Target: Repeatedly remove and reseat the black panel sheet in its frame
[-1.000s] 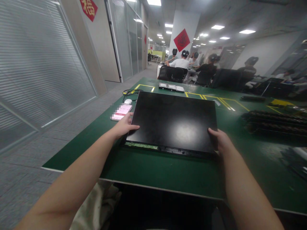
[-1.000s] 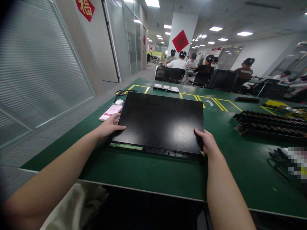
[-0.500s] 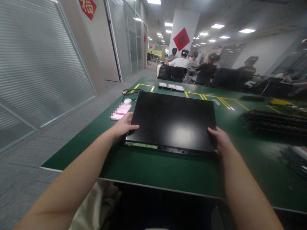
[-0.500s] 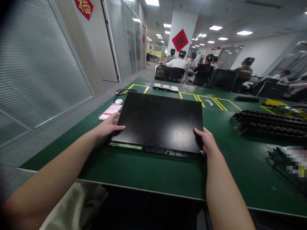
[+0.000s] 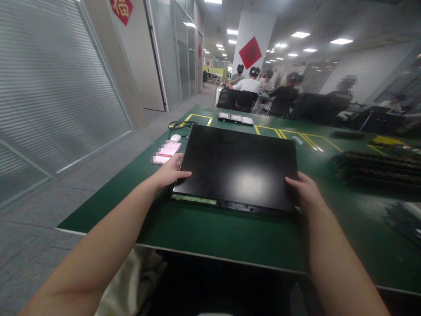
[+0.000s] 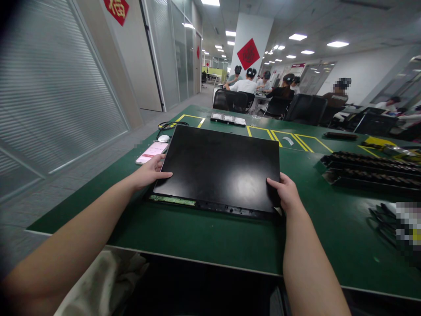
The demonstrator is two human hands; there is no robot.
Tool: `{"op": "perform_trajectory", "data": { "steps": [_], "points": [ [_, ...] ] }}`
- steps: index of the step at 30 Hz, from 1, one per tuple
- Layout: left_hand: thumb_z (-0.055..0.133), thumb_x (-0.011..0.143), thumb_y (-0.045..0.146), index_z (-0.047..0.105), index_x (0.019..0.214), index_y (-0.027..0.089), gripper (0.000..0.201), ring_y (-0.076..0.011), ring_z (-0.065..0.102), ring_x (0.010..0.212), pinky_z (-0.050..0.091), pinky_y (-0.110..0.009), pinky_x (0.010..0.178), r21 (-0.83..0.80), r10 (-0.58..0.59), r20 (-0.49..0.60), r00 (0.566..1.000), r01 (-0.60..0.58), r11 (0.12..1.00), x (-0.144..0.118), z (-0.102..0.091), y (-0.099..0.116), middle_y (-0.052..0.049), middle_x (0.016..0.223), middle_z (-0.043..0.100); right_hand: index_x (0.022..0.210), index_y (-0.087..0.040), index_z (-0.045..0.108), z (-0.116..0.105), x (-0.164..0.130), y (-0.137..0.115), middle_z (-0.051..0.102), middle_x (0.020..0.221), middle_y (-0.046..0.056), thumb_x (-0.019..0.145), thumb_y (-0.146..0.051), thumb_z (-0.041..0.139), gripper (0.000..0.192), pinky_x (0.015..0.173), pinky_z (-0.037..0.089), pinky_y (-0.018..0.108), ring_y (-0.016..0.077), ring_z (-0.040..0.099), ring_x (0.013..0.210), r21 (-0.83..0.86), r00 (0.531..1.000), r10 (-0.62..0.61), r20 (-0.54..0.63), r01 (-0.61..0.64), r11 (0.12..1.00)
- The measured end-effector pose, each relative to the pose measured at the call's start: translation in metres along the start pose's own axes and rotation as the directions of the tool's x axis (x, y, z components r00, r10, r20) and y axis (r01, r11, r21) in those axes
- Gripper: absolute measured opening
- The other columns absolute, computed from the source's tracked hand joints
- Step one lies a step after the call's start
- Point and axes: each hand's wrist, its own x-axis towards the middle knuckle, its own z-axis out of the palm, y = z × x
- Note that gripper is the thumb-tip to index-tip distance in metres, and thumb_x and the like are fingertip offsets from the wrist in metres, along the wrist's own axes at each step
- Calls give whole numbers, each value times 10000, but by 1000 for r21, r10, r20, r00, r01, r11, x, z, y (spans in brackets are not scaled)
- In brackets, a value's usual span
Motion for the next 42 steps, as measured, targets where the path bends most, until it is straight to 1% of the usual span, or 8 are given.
{"op": "perform_trajectory", "data": {
  "steps": [5, 8, 12, 18, 26, 34, 39, 42],
  "points": [
    [947, 540, 132, 534, 1092, 248, 699, -303, 785, 1009, 623, -477, 934, 21, -22, -9, 1000, 23, 1000, 0, 1, 1, -42, 1021, 815, 986, -248, 739, 2, 1, 0, 779, 929, 24, 515, -270, 889, 495, 753, 566, 366, 254, 718, 855, -1, 998, -57, -22, 57, 998],
    [942, 543, 137, 537, 1093, 242, 691, -316, 768, 1068, 609, -486, 961, 20, -10, -4, 1000, 10, 1000, 0, 1, 1, -57, 1065, 810, 972, -249, 748, 2, 2, 2, 783, 943, 18, 506, -265, 890, 487, 753, 568, 353, 243, 714, 856, -4, 998, -61, -30, 61, 998],
    [929, 560, 142, 539, 1113, 236, 684, -326, 745, 1128, 580, -514, 1009, 30, 11, 16, 1000, -12, 999, 1, -1, -1, -70, 1103, 800, 974, -253, 752, 1, 4, 4, 785, 930, 13, 499, -269, 894, 496, 723, 577, 354, 253, 720, 856, -8, 998, -61, -29, 60, 998],
    [918, 558, 124, 542, 1115, 238, 681, -326, 728, 1165, 574, -504, 1023, 36, 4, 8, 1000, -5, 999, 2, -2, -3, -73, 1122, 795, 989, -247, 746, 1, 5, 5, 782, 953, 21, 517, -280, 902, 498, 787, 580, 373, 255, 722, 889, -39, 993, -116, -28, 115, 993],
    [914, 538, 118, 542, 1077, 229, 664, -328, 737, 1140, 571, -519, 1021, 51, 16, -18, 1000, -15, 999, 2, -1, -2, -75, 1124, 790, 1004, -244, 756, 2, 2, 4, 784, 986, 27, 525, -275, 897, 500, 814, 583, 376, 259, 724, 921, -73, 990, -132, -43, 129, 989],
    [939, 516, 135, 554, 1071, 240, 683, -336, 743, 1128, 587, -516, 996, 38, -1, -20, 1000, 2, 999, 1, 1, -1, -59, 1071, 803, 1032, -243, 751, 4, 2, 3, 783, 1063, 45, 576, -241, 867, 471, 902, 584, 407, 283, 718, 1034, -87, 983, -175, -46, 171, 981],
    [929, 513, 130, 538, 1101, 231, 713, -340, 758, 1077, 593, -529, 969, 1, -22, -35, 999, 22, 1000, 1, 1, -1, -62, 1038, 804, 1064, -231, 747, 3, 5, 6, 784, 1087, 59, 580, -306, 876, 507, 905, 587, 435, 301, 722, 1044, -121, 976, -218, -25, 214, 969],
    [918, 524, 123, 532, 1106, 225, 706, -341, 756, 1088, 586, -533, 978, 1, -21, -35, 999, 21, 1000, 0, 1, -1, -70, 1061, 802, 1074, -226, 745, 3, 7, 7, 787, 1087, 65, 576, -350, 875, 529, 905, 587, 460, 315, 724, 1044, -157, 968, -250, -21, 244, 957]
  ]
}}
